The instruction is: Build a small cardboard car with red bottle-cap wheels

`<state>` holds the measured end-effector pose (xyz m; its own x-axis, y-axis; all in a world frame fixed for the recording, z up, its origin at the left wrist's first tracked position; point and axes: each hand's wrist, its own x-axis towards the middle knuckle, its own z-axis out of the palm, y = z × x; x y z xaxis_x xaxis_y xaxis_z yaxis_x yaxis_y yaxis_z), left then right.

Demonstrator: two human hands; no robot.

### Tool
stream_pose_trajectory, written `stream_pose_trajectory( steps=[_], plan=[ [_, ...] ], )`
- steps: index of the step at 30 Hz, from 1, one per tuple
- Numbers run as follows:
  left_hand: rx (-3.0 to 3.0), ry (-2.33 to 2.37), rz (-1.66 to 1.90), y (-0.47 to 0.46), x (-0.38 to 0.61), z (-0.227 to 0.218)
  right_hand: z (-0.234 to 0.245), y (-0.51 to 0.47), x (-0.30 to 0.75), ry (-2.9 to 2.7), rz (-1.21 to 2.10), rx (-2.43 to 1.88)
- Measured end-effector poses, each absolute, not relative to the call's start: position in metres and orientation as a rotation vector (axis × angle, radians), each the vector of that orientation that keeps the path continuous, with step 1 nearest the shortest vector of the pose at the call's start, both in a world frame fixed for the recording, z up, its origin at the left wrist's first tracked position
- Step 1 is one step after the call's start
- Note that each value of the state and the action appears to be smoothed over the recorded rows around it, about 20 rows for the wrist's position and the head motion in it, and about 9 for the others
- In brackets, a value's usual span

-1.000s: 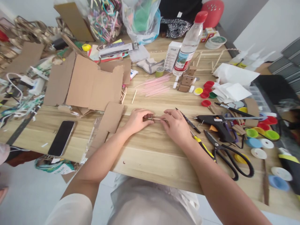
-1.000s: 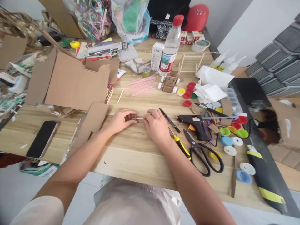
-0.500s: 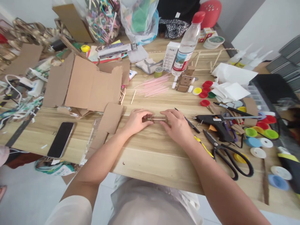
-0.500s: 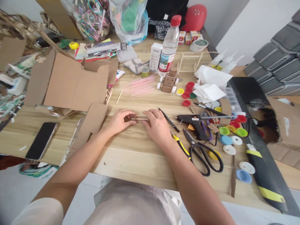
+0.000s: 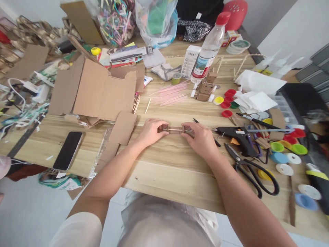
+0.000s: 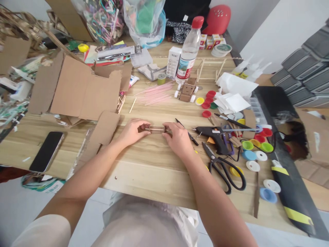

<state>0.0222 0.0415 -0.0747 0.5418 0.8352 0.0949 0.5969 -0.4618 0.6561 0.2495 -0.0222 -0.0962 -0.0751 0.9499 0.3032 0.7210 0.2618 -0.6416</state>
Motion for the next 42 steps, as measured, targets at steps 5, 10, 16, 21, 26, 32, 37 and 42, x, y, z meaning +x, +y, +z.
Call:
stream_pose_trajectory(
  steps=[5,10,16,21,26,32,37,42],
  plan=[
    [2.219,1.138,0.585,0.042,0.022,-0.075,-0.095,-0.020,0.250,-1.864,0.428,-1.502],
    [2.226,1.136,0.582,0.043,0.019,-0.076,-0.093,-0.025,0.254,-1.888,0.415,-1.479],
    [2.200,1.150,0.563,0.046,0.010,-0.075,-0.097,-0.030,0.257,-1.880,0.277,-1.501],
    [2.243,1.090,0.598,0.048,0.014,-0.078,-0.098,-0.024,0.252,-1.884,0.270,-1.507],
    [2.301,1.071,0.607,0.048,0.018,-0.081,-0.096,-0.021,0.249,-1.894,0.285,-1.502],
    [2.295,1.091,0.588,0.048,0.017,-0.084,-0.095,-0.019,0.249,-1.895,0.300,-1.495],
    [2.294,1.091,0.595,0.048,0.019,-0.086,-0.094,-0.018,0.249,-1.895,0.308,-1.490],
    [2.283,1.130,0.594,0.046,0.020,-0.086,-0.094,-0.018,0.248,-1.894,0.312,-1.486]
  ],
)
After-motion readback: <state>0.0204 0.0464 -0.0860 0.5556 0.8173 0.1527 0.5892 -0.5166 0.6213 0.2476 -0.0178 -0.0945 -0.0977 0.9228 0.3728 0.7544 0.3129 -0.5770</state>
